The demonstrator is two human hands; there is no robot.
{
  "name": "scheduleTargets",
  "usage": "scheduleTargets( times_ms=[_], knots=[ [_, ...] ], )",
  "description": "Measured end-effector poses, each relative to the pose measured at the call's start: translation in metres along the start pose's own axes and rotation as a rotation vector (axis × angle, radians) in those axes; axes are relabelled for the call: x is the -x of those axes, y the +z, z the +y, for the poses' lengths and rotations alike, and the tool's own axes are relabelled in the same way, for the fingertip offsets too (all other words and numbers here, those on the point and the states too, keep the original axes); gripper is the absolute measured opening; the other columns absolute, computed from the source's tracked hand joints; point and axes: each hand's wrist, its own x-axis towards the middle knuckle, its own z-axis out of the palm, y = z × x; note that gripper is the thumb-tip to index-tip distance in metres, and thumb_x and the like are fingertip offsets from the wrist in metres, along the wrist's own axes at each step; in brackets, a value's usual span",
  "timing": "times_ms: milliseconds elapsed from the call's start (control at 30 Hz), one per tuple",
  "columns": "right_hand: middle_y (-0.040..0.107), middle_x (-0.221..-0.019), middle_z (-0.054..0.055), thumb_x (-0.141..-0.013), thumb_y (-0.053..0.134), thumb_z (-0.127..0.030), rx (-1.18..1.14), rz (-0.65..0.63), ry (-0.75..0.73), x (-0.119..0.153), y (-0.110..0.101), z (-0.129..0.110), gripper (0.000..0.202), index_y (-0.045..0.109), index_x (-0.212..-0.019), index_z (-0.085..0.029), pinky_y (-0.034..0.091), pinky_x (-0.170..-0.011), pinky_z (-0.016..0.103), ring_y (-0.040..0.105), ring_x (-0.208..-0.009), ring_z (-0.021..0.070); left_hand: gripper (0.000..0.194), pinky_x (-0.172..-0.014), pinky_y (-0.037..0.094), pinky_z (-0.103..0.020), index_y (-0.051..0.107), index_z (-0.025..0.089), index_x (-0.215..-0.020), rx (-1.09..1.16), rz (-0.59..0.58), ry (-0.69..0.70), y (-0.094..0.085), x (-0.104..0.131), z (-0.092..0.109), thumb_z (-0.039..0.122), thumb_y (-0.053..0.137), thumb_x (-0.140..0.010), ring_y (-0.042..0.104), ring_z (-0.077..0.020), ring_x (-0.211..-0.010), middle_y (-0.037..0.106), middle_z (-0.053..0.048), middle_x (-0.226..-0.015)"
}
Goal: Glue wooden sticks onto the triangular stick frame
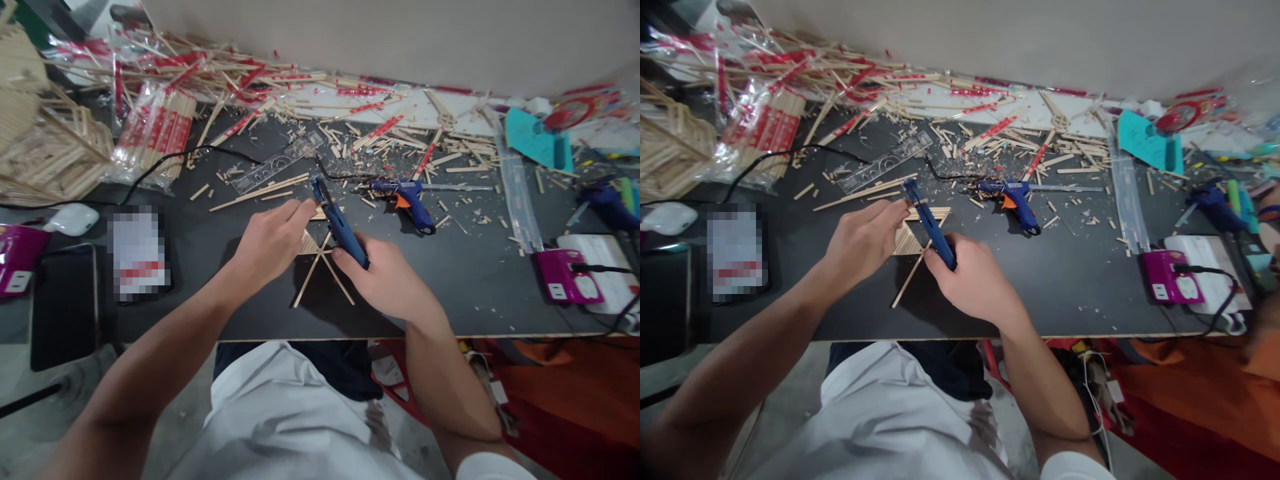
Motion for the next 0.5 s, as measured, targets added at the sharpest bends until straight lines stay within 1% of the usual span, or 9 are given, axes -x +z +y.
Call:
scheduleTargets(
  times_ms=[267,500],
  knots=[
    [0.056,-0.070,-0.002,-0.096,0.051,-0.041,-0.013,-0.002,-0.010,0.0011,0.0012,0.0011,0.026,0.057,-0.081,-0.021,0.033,-0.065,0.028,0.040,-0.063,0.0139,0.036,-0.061,0.042,-0.026,0.065,0.015,-0.119,-0.008,0.032,0.015,0.0030,0.0014,-0.0016,0.021,0.031,-0.107,0.063,-0.0152,-0.073,0.068,-0.004,-0.086],
    [0.057,-0.068,-0.001,-0.096,0.050,-0.040,0.011,0.005,-0.008,0.0002,0.0000,-0.0002,0.026,0.058,-0.079,-0.021,0.032,-0.063,0.028,0.040,-0.060,0.0142,0.033,-0.060,0.042,-0.026,0.065,0.016,-0.114,-0.001,0.028,0.004,0.0028,0.0010,-0.0007,0.021,0.033,-0.107,0.062,-0.0151,-0.071,0.067,-0.003,-0.084]
  ],
)
